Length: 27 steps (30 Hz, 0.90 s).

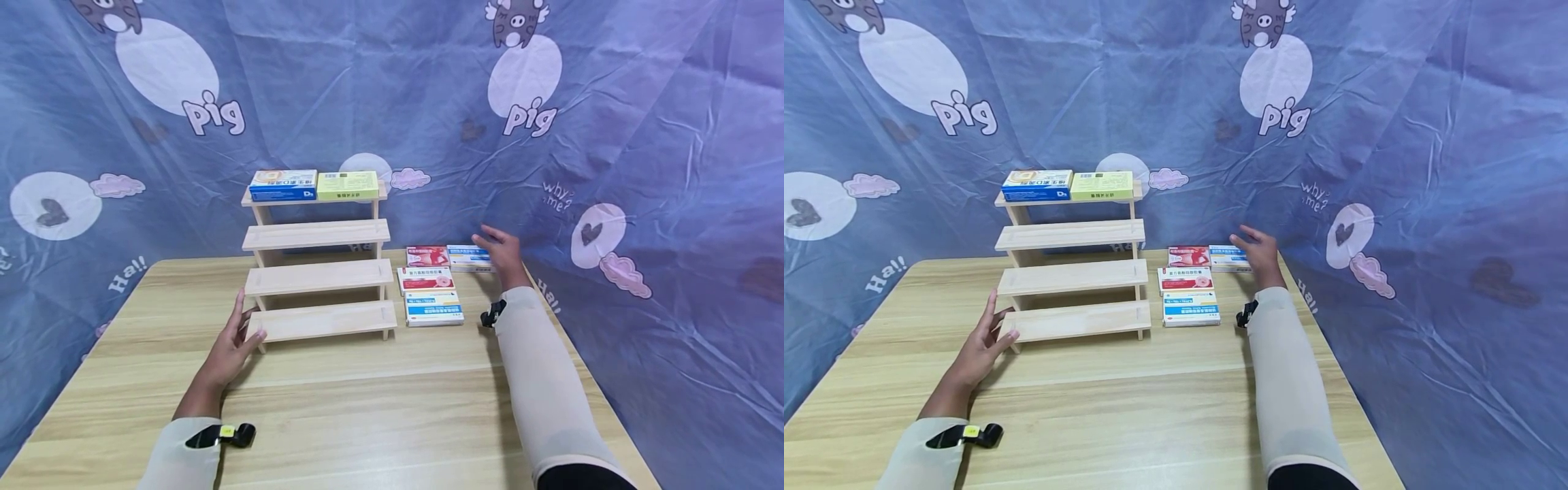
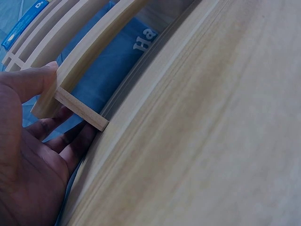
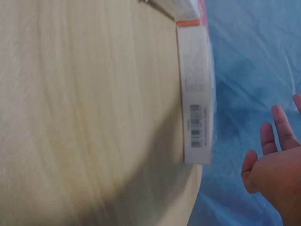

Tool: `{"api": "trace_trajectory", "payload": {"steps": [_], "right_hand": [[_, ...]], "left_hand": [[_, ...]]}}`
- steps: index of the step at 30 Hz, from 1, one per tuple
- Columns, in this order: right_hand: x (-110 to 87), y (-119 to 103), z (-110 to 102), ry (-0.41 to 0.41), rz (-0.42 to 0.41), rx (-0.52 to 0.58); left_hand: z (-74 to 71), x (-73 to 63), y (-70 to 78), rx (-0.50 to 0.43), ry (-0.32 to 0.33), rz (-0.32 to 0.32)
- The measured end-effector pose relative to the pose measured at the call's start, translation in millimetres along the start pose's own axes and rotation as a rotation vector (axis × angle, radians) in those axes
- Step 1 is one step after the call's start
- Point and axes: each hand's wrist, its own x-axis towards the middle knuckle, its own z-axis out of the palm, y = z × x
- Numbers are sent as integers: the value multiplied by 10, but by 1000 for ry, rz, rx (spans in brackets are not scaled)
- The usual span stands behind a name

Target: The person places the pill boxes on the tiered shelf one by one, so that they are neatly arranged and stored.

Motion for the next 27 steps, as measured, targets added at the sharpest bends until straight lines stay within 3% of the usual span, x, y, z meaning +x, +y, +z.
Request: {"api": "trace_trajectory", "payload": {"steps": [10, 27], "right_hand": [[-38, 92, -58, -7, 120, 22], [-2, 311, -145, -141, 102, -180]], "left_hand": [[1, 2, -12, -8, 1, 1], [1, -4, 20, -12, -4, -11]]}}
